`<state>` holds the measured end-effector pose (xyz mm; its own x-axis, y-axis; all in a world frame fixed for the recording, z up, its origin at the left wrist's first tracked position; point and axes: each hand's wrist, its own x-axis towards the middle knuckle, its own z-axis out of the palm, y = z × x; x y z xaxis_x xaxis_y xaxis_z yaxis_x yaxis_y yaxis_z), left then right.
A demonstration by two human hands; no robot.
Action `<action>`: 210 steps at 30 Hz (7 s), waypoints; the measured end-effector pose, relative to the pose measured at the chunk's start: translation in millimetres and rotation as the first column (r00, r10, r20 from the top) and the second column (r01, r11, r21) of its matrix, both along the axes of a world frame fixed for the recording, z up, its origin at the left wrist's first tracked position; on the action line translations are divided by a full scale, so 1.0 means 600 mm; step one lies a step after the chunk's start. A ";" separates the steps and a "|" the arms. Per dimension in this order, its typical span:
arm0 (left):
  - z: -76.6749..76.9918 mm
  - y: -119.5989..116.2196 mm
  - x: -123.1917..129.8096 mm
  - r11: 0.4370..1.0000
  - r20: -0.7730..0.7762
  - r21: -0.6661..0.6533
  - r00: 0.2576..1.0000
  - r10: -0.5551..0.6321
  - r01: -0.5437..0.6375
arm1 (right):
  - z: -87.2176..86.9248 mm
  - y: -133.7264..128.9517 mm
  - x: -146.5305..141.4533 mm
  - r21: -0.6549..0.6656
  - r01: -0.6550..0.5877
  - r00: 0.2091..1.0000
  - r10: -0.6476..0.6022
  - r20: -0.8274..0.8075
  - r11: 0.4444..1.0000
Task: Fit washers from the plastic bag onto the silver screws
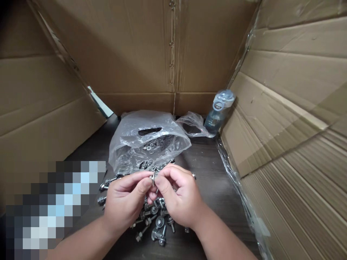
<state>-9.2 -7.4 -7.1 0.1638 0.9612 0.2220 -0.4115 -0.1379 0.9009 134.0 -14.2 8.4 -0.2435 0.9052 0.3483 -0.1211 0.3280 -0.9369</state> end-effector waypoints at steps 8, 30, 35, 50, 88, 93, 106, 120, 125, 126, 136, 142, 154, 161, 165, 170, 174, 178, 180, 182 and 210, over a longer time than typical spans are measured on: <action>0.002 0.003 -0.002 0.998 -0.026 0.038 0.999 0.045 -0.044 | 0.000 0.000 0.000 -0.029 -0.074 0.989 0.070 -0.128 0.997; 0.010 -0.002 0.000 0.982 -0.137 0.177 0.986 0.095 -0.070 | 0.004 -0.002 0.004 0.067 0.025 0.999 -0.028 0.031 0.997; 0.007 -0.002 0.000 0.996 -0.099 0.062 0.993 0.067 -0.061 | 0.004 0.001 0.006 -0.010 0.035 0.999 -0.036 -0.027 0.999; 0.010 -0.001 0.001 0.988 -0.149 0.127 0.983 0.110 -0.092 | -0.008 0.005 0.002 0.233 0.109 0.948 -0.171 0.268 0.966; 0.008 0.011 -0.008 0.671 -0.351 0.741 0.867 0.355 0.025 | 0.003 -0.001 -0.010 -0.235 0.095 0.994 -0.105 -0.029 0.967; 0.001 0.015 -0.014 0.516 -0.372 0.851 0.804 0.464 0.096 | -0.002 0.010 -0.008 -0.592 -0.165 0.950 -0.035 -0.311 0.789; 0.015 0.022 -0.023 0.429 -0.433 0.870 0.794 0.426 0.244 | -0.004 0.014 -0.002 -0.711 -0.315 0.919 0.014 -0.395 0.629; 0.011 0.019 -0.016 0.733 -0.367 0.680 0.851 0.376 -0.031 | 0.002 0.002 0.003 -0.344 0.013 0.987 -0.067 -0.145 0.939; 0.012 0.018 -0.019 0.727 -0.346 0.684 0.854 0.389 -0.054 | -0.005 -0.003 0.009 -0.296 -0.114 0.955 0.022 -0.297 0.948; 0.013 0.017 -0.019 0.728 -0.342 0.682 0.852 0.395 -0.064 | -0.005 -0.004 0.010 -0.294 -0.135 0.950 0.039 -0.309 0.946; 0.025 0.018 -0.022 0.666 -0.309 0.744 0.857 0.412 -0.053 | 0.017 -0.010 0.012 -0.299 0.053 0.998 -0.044 0.034 0.953; 0.028 0.019 -0.021 0.729 -0.310 0.683 0.884 0.351 -0.050 | 0.015 -0.008 0.017 -0.214 -0.053 0.991 0.025 -0.131 0.975; 0.036 0.024 -0.025 0.565 -0.350 0.823 0.843 0.409 0.067 | 0.016 -0.012 0.012 -0.323 -0.015 1.000 0.010 -0.018 0.946; 0.039 0.026 -0.028 0.512 -0.379 0.850 0.821 0.427 0.126 | 0.000 -0.006 0.007 -0.456 -0.105 0.989 0.044 -0.143 0.884; 0.038 0.026 -0.027 0.548 -0.379 0.828 0.835 0.398 0.115 | 0.002 -0.006 0.006 -0.418 -0.080 0.993 0.037 -0.111 0.905; 0.034 0.024 -0.023 0.549 -0.346 0.834 0.828 0.442 0.056 | 0.007 -0.010 0.003 -0.356 -0.015 1.000 0.006 -0.026 0.934; 0.035 0.023 -0.023 0.522 -0.336 0.852 0.803 0.492 0.037 | 0.012 -0.012 0.003 -0.313 0.021 0.999 -0.007 0.045 0.950; 0.035 0.022 -0.024 0.531 -0.329 0.847 0.807 0.490 0.023 | 0.015 -0.011 0.006 -0.273 0.032 0.997 -0.011 0.081 0.962; 0.034 0.022 -0.025 0.535 -0.323 0.845 0.811 0.488 0.014 | 0.016 -0.011 0.008 -0.260 0.035 0.996 -0.012 0.093 0.965; 0.033 0.022 -0.025 0.536 -0.321 0.844 0.811 0.488 0.012 | 0.017 -0.011 0.008 -0.256 0.030 0.995 -0.005 0.097 0.966; 0.020 0.048 -0.030 0.973 -0.049 -0.171 0.988 0.146 -0.153 | -0.049 0.064 0.043 0.252 0.360 0.591 -0.429 0.683 0.898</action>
